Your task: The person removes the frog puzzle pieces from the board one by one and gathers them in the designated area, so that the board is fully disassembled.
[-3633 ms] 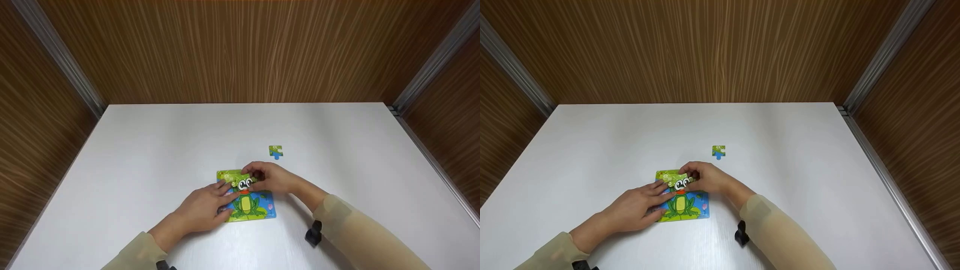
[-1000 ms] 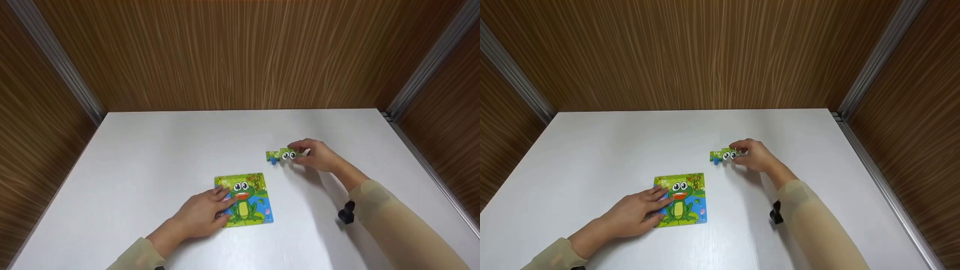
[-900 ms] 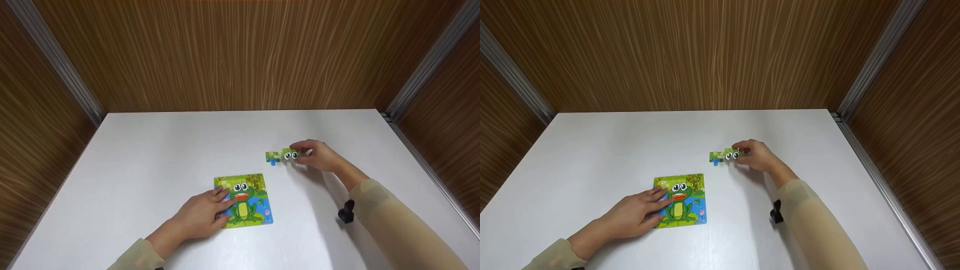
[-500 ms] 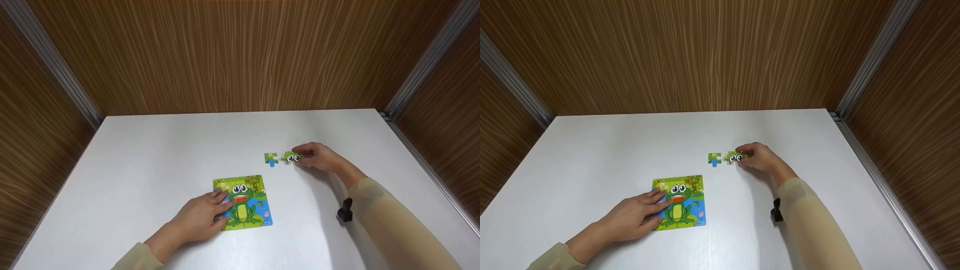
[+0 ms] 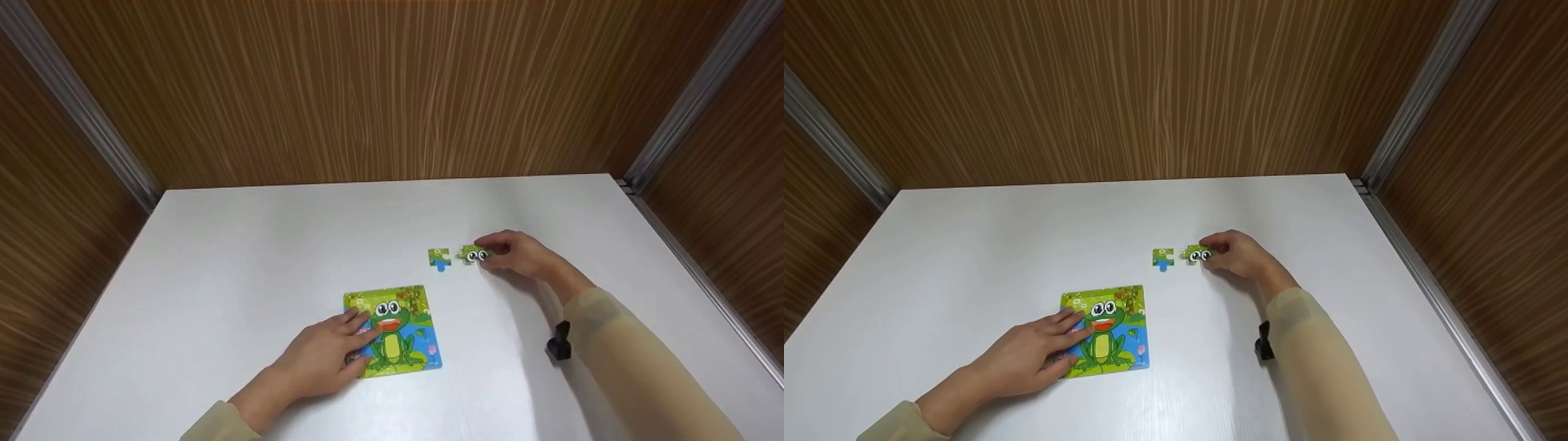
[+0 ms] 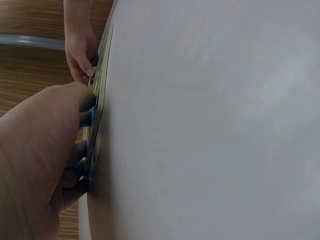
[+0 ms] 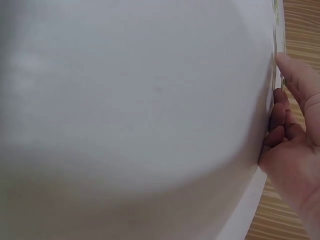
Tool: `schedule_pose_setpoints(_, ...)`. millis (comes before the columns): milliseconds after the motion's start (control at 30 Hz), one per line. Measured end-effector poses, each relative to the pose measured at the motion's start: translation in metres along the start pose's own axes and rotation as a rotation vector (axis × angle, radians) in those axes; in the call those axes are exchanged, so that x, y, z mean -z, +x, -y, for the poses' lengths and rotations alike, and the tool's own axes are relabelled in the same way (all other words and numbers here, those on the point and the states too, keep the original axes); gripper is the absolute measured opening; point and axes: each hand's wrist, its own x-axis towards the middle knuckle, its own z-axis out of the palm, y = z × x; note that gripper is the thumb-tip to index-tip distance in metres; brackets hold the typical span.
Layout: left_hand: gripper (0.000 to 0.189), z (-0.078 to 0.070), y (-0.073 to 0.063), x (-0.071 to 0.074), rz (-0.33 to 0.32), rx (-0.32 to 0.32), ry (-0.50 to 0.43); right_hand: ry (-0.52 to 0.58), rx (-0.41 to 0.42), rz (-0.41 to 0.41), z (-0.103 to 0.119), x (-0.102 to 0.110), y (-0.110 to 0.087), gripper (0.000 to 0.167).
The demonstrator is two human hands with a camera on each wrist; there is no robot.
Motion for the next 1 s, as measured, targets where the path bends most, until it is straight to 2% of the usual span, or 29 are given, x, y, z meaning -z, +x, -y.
schedule_pose_setpoints(267,0.049,0.0013,-0.0022,-0.0007,-0.034,-0.004,0.000,0.000,0.064,-0.017,-0.0025,-0.0002,-0.0019,0.048)
schedule_pose_setpoints(1000,0.050,0.0011,-0.0012,-0.0020,-0.017,-0.004,-0.013,-0.010,0.031,-0.003,-0.0064,0.0006,-0.0002,0.051)
